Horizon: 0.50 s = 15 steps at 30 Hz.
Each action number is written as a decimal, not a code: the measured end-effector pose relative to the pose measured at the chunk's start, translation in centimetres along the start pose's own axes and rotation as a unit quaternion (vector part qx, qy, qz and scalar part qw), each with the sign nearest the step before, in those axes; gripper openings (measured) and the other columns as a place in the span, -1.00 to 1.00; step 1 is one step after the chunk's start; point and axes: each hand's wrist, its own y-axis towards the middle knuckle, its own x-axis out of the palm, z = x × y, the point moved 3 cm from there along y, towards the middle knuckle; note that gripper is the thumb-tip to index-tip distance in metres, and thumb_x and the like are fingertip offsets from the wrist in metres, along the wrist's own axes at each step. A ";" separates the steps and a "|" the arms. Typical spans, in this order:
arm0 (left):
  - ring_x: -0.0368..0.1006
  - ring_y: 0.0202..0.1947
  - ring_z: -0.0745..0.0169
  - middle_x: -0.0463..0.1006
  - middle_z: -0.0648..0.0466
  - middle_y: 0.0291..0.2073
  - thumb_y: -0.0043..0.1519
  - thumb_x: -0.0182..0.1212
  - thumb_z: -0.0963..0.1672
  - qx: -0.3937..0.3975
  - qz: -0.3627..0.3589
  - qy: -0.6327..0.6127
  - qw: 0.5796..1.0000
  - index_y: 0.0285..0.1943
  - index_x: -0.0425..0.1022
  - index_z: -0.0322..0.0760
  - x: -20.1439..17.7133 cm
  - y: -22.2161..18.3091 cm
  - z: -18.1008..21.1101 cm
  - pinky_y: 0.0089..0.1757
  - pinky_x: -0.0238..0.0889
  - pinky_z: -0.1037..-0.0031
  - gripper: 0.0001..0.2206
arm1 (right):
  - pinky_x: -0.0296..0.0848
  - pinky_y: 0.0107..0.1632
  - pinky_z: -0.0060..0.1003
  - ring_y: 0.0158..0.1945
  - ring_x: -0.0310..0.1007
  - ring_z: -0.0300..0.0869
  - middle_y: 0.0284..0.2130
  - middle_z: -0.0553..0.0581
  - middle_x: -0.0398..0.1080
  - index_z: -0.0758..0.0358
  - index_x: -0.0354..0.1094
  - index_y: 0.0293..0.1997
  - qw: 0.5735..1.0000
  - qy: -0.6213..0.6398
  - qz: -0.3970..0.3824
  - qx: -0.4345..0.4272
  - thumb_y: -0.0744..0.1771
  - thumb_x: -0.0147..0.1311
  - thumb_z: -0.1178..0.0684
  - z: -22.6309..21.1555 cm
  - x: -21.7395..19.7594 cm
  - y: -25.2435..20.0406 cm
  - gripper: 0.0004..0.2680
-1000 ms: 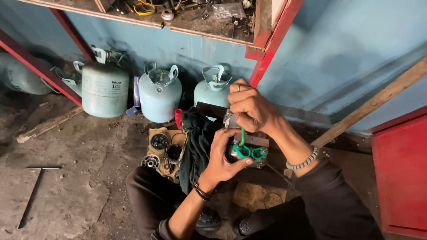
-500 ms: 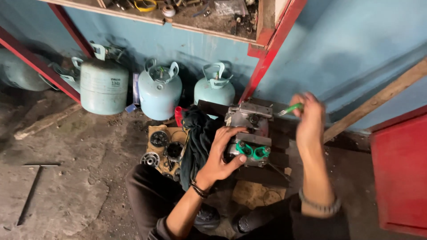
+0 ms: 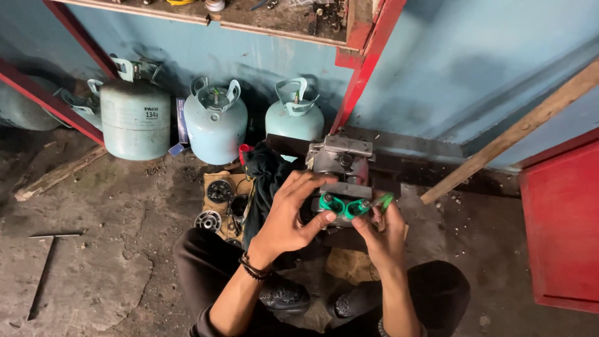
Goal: Disassembling and inspecting a mechanical compressor unit using a screwdriver
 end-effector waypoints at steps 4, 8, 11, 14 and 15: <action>0.47 -0.10 -0.27 0.59 -0.10 -0.09 0.16 0.35 -0.02 0.004 0.004 0.005 1.000 0.12 0.51 -0.38 0.2 -0.1 -0.3 0.16 0.18 -0.07 -0.57 | 0.35 0.24 -0.14 0.13 0.37 -0.16 0.01 0.22 0.43 0.38 0.30 0.20 1.000 0.028 0.002 -0.008 0.24 0.35 0.10 -0.6 0.8 0.4 -0.57; 0.45 -0.12 -0.28 0.57 -0.14 -0.09 0.19 0.32 -0.03 0.001 -0.011 0.024 1.000 0.14 0.49 -0.41 0.2 0.1 0.2 0.19 0.16 -0.12 -0.57 | 0.40 0.19 -0.10 0.10 0.36 -0.16 -0.03 0.20 0.42 0.36 0.30 0.21 0.999 0.031 -0.011 -0.001 0.23 0.36 0.07 -2.6 1.2 0.6 -0.55; 0.44 -0.12 -0.27 0.56 -0.15 -0.08 0.21 0.29 -0.02 0.008 -0.025 0.043 0.999 0.17 0.47 -0.42 -0.1 0.3 0.7 0.20 0.14 -0.13 -0.55 | 0.47 0.10 -0.14 -0.01 0.37 -0.21 -0.13 0.14 0.39 0.34 0.32 0.16 0.999 0.030 -0.015 0.007 0.21 0.39 0.08 -4.4 1.8 0.9 -0.56; 0.43 -0.11 -0.28 0.55 -0.16 -0.06 0.23 0.26 -0.01 0.014 -0.021 0.060 0.998 0.16 0.46 -0.42 0.0 0.2 0.9 0.22 0.11 -0.15 -0.57 | 0.50 -0.02 -0.23 -0.15 0.35 -0.25 -0.24 0.06 0.33 0.32 0.33 0.08 0.999 0.025 -0.013 0.023 0.20 0.42 0.07 -2.6 1.3 0.8 -0.58; 0.43 -0.09 -0.26 0.55 -0.13 -0.06 0.24 0.24 -0.01 0.013 -0.016 0.066 0.998 0.18 0.46 -0.39 0.2 0.1 0.8 0.23 0.08 -0.15 -0.56 | 0.50 -0.10 -0.30 -0.23 0.30 -0.29 -0.32 0.01 0.26 0.30 0.33 0.03 0.999 0.023 -0.010 0.031 0.19 0.44 0.06 -1.4 0.9 0.8 -0.61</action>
